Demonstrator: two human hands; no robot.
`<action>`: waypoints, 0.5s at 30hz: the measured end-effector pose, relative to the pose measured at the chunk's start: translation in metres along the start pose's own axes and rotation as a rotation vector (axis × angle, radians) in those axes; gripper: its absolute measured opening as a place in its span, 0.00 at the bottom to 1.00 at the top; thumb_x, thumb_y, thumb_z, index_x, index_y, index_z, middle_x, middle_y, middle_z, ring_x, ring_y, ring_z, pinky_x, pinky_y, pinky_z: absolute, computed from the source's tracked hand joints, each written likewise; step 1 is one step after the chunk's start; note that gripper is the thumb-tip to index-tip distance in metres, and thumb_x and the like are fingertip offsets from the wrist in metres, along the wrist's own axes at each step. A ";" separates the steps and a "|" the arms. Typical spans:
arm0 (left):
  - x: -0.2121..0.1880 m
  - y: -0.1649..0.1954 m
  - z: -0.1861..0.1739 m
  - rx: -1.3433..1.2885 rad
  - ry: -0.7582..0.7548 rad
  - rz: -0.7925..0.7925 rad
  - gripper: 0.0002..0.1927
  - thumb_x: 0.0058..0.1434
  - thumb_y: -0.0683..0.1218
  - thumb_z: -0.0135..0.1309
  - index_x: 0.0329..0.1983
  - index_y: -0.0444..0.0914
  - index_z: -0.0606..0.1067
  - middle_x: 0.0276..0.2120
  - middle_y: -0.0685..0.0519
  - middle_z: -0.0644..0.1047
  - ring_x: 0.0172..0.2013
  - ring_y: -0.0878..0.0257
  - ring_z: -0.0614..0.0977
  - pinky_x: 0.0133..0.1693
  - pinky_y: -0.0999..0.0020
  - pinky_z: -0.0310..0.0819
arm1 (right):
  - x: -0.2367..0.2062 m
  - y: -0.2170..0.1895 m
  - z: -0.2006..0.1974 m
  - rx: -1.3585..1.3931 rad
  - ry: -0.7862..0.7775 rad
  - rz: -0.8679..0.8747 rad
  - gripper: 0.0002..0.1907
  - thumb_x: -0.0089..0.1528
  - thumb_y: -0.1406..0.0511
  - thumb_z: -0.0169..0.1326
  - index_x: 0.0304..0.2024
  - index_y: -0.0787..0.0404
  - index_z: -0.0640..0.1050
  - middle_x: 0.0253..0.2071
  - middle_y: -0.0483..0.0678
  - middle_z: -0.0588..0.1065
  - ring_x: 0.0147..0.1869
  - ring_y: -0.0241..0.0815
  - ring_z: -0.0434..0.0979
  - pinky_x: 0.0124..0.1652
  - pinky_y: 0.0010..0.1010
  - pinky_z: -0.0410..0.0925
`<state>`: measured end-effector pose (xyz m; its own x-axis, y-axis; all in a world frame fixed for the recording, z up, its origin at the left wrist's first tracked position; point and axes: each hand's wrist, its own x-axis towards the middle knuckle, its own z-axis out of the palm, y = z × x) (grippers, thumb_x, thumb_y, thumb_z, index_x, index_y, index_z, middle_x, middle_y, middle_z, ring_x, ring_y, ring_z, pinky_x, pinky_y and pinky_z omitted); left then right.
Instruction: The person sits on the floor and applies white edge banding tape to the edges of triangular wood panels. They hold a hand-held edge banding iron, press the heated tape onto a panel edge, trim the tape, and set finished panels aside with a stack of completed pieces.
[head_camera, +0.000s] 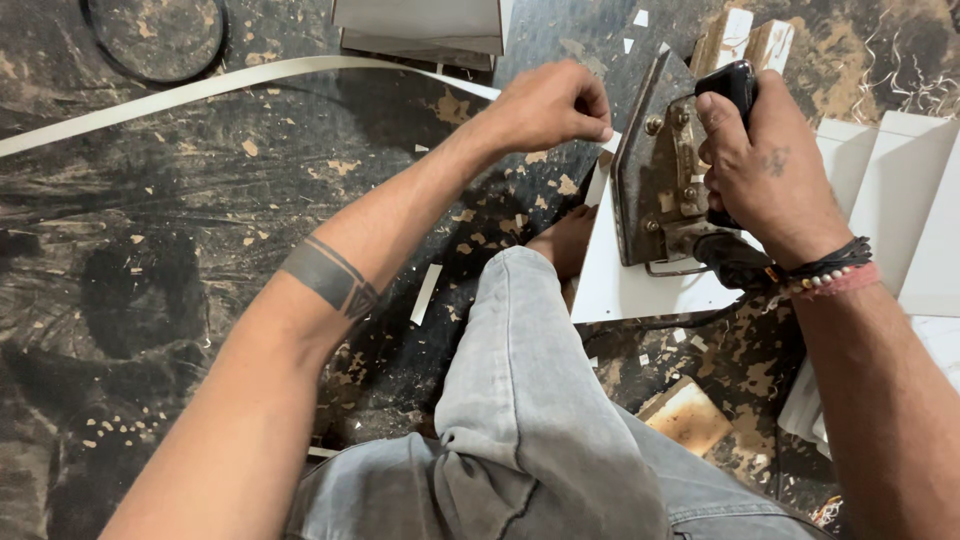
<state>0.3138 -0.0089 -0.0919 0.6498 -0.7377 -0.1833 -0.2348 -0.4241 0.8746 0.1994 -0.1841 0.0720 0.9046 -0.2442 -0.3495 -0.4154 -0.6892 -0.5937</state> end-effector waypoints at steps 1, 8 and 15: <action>0.000 0.002 -0.002 0.028 0.009 0.004 0.10 0.57 0.54 0.66 0.36 0.44 0.84 0.33 0.55 0.85 0.35 0.66 0.85 0.40 0.65 0.77 | 0.000 0.001 0.000 -0.008 0.003 -0.025 0.18 0.76 0.56 0.48 0.49 0.67 0.66 0.30 0.45 0.71 0.26 0.35 0.70 0.23 0.31 0.66; -0.008 0.045 0.010 0.064 0.202 0.188 0.13 0.64 0.45 0.57 0.52 0.44 0.74 0.43 0.54 0.81 0.41 0.67 0.82 0.42 0.65 0.79 | 0.001 0.009 0.002 -0.060 0.035 -0.047 0.19 0.76 0.56 0.49 0.51 0.67 0.67 0.28 0.47 0.71 0.26 0.38 0.73 0.24 0.34 0.67; -0.056 0.028 0.010 0.488 0.365 0.438 0.20 0.66 0.36 0.52 0.62 0.42 0.74 0.42 0.52 0.82 0.43 0.60 0.81 0.55 0.55 0.65 | 0.004 0.017 0.002 -0.056 0.031 -0.087 0.18 0.76 0.56 0.48 0.52 0.67 0.67 0.29 0.47 0.72 0.28 0.39 0.73 0.25 0.33 0.67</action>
<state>0.2631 0.0151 -0.0616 0.6013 -0.7078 0.3708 -0.7661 -0.3787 0.5193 0.1956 -0.1955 0.0594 0.9401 -0.2018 -0.2749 -0.3295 -0.7455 -0.5794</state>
